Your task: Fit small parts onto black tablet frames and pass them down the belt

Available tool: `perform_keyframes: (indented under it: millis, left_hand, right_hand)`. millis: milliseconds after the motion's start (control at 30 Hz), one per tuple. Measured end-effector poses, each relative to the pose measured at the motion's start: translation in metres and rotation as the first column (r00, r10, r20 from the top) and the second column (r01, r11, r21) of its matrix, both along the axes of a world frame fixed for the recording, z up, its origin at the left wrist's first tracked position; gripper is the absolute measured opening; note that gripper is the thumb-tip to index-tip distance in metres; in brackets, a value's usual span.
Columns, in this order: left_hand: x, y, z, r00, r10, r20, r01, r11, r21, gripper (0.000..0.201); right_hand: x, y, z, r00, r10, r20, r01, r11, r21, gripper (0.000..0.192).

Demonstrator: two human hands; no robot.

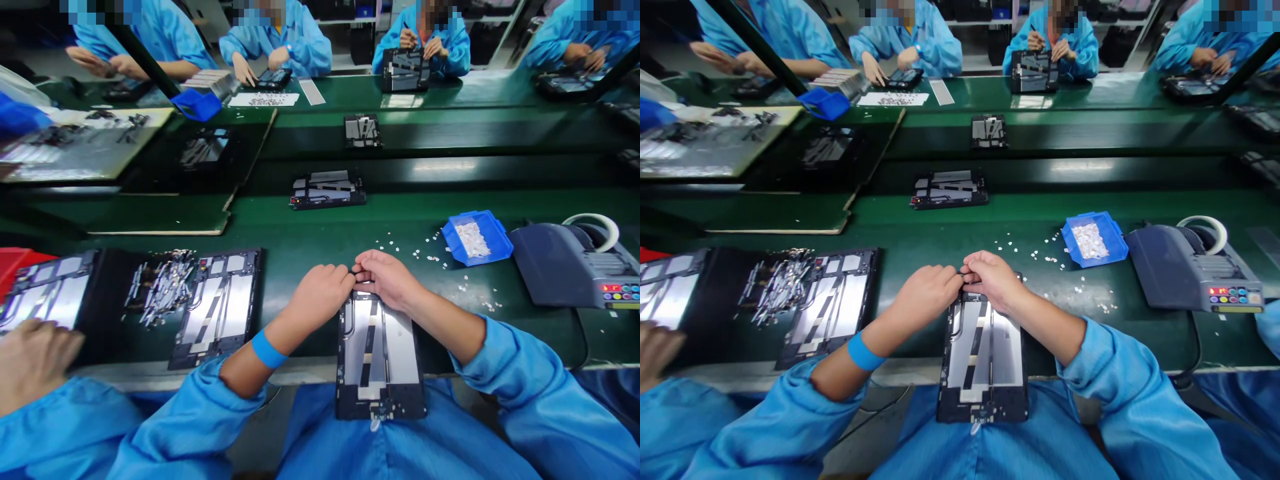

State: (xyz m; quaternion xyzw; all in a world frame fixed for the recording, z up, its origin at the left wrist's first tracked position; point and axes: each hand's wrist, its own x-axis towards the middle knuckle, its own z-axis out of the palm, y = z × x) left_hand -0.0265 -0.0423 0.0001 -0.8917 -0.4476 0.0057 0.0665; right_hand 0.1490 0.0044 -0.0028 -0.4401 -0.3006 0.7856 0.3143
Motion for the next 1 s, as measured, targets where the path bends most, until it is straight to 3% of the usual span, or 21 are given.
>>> perform_keyframes:
  millis: [67,100,167,233,300,367,500,700,767,833,933,1000]
  left_hand:
    - [-0.002,-0.003,-0.003,1.000,-0.021,0.012,0.020,0.999,0.048,0.015]
    - [-0.003,-0.004,-0.004,1.000,-0.018,0.019,0.017,0.998,0.063,0.015]
    - [-0.004,-0.007,-0.010,0.999,0.017,0.043,-0.020,0.997,0.068,0.016]
    - [-0.005,-0.008,-0.015,0.992,0.073,0.099,-0.077,0.996,0.043,0.017]
    - [-0.006,-0.007,-0.021,0.970,0.149,0.193,-0.153,0.988,0.006,0.019]
    - [-0.006,-0.005,-0.025,0.935,0.223,0.277,-0.224,0.974,-0.028,0.021]
    - [-0.006,-0.002,-0.031,0.866,0.331,0.375,-0.326,0.942,-0.079,0.022]
    - [-0.009,-0.009,-0.028,0.677,0.458,0.576,-0.437,0.880,-0.186,0.018]
    - [-0.010,-0.014,-0.026,0.645,0.470,0.602,-0.437,0.874,-0.213,0.016]
    - [-0.009,-0.021,-0.024,0.614,0.478,0.628,-0.438,0.868,-0.232,0.016]
    - [-0.003,-0.030,-0.025,0.587,0.484,0.650,-0.431,0.866,-0.255,0.015]
    - [0.004,-0.035,-0.027,0.613,0.477,0.630,-0.400,0.875,-0.273,0.014]
  right_hand:
    - [0.003,-0.003,-0.005,0.988,0.052,0.148,-0.078,0.982,0.172,0.008]
    - [0.006,-0.005,-0.007,0.965,0.057,0.258,-0.136,0.944,0.300,0.006]
    - [0.012,-0.008,-0.013,0.877,-0.009,0.480,-0.293,0.782,0.551,0.011]
    - [0.018,-0.010,-0.019,0.773,-0.114,0.624,-0.455,0.584,0.672,0.018]
    - [0.021,-0.010,-0.024,0.699,-0.165,0.696,-0.576,0.448,0.684,0.023]
    - [0.021,-0.009,-0.030,0.647,-0.173,0.743,-0.664,0.352,0.660,0.025]
    - [0.018,-0.008,-0.037,0.586,-0.202,0.784,-0.756,0.211,0.619,0.028]
    - [0.017,0.003,-0.033,0.503,-0.222,0.836,-0.858,-0.009,0.514,0.029]
    - [0.018,0.008,-0.030,0.491,-0.213,0.845,-0.870,-0.063,0.490,0.022]
    - [0.021,0.011,-0.029,0.492,-0.207,0.845,-0.870,-0.077,0.488,0.020]
    - [0.026,0.008,-0.031,0.523,-0.208,0.827,-0.849,-0.037,0.527,0.020]
    - [0.031,0.002,-0.035,0.552,-0.211,0.806,-0.826,-0.011,0.563,0.021]
